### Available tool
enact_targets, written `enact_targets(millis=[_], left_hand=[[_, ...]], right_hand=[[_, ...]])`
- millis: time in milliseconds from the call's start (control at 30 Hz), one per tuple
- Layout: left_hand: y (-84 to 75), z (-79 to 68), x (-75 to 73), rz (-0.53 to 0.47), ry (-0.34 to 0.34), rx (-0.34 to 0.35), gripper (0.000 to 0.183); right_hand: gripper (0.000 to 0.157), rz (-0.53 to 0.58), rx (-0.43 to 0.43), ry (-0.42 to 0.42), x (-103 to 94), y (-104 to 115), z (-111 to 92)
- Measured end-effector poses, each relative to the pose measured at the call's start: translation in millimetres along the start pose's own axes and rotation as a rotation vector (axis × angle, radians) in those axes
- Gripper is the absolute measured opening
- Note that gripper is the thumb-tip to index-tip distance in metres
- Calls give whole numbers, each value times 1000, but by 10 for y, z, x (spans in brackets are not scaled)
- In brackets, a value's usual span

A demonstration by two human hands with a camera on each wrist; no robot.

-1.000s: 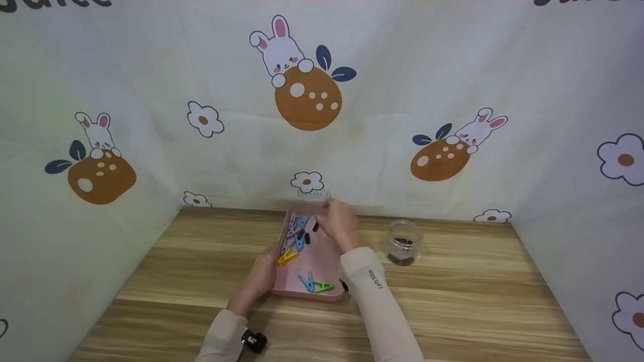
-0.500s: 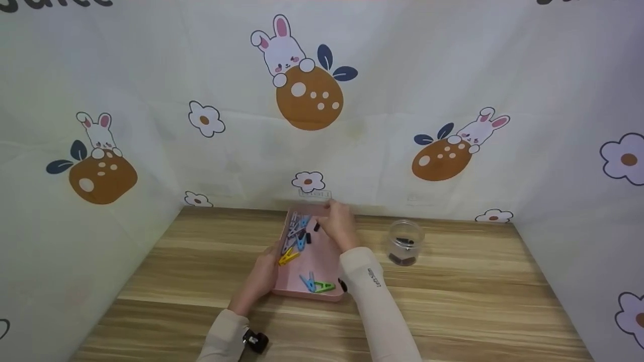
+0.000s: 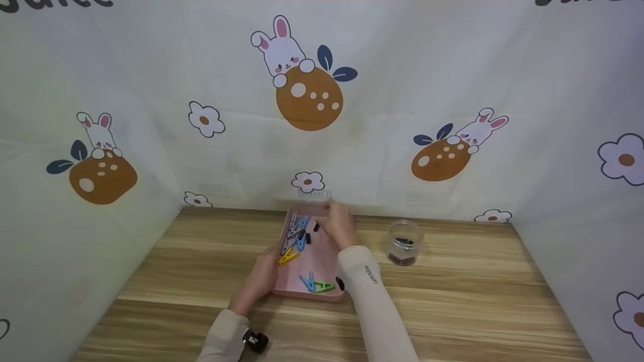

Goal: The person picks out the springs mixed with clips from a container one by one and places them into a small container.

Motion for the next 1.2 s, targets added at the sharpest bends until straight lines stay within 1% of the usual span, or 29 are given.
enact_targets(millis=[67, 100, 200, 267, 367, 533, 633, 800, 867, 967, 1067, 1133, 1167, 1200], left_hand=[[-2, -2, -3, 58, -8, 41, 51], [-3, -2, -5, 109, -12, 74, 51], [-7, 5, -11, 177, -21, 136, 55], [-3, 8, -19, 192, -26, 159, 54], [1, 13, -25, 205, -27, 176, 51], [13, 8, -27, 193, -21, 166, 52], [20, 5, -26, 177, -17, 151, 53], [22, 26, -23, 172, -17, 133, 52], [24, 24, -22, 168, -16, 127, 53], [28, 2, -23, 153, -15, 117, 53], [30, -14, -21, 139, -26, 120, 53], [26, -9, -19, 147, -30, 125, 53], [25, -4, -18, 153, -33, 130, 54], [21, 1, -20, 164, -41, 155, 53]], right_hand=[[41, 12, 4, 8, 16, -17, 11], [42, 22, 4, 12, 23, -26, 14], [43, 36, -5, 21, 43, -55, 19], [43, 32, -16, 21, 60, -70, 22], [44, 20, -20, 19, 80, -91, 32], [47, 40, 4, 37, 103, -105, 53], [52, 56, 3, 41, 127, -110, 69], [57, 100, 38, 61, 177, -104, 87], [56, 108, 48, 65, 198, -106, 89], [56, 84, 30, 56, 226, -120, 95], [52, 31, 4, 45, 239, -137, 101], [51, 11, -1, 42, 242, -146, 111], [51, 5, -3, 41, 242, -148, 116], [51, -2, -10, 39, 240, -150, 118]])
Point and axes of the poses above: each hand's wrist, its own z-axis towards the middle knuckle, its own x-axis out of the palm, y = z × x, the point moved 1 cm from there along z, towards the middle knuckle, and after that the axes turned 5 degrees about -y, right-handed, at the moved point
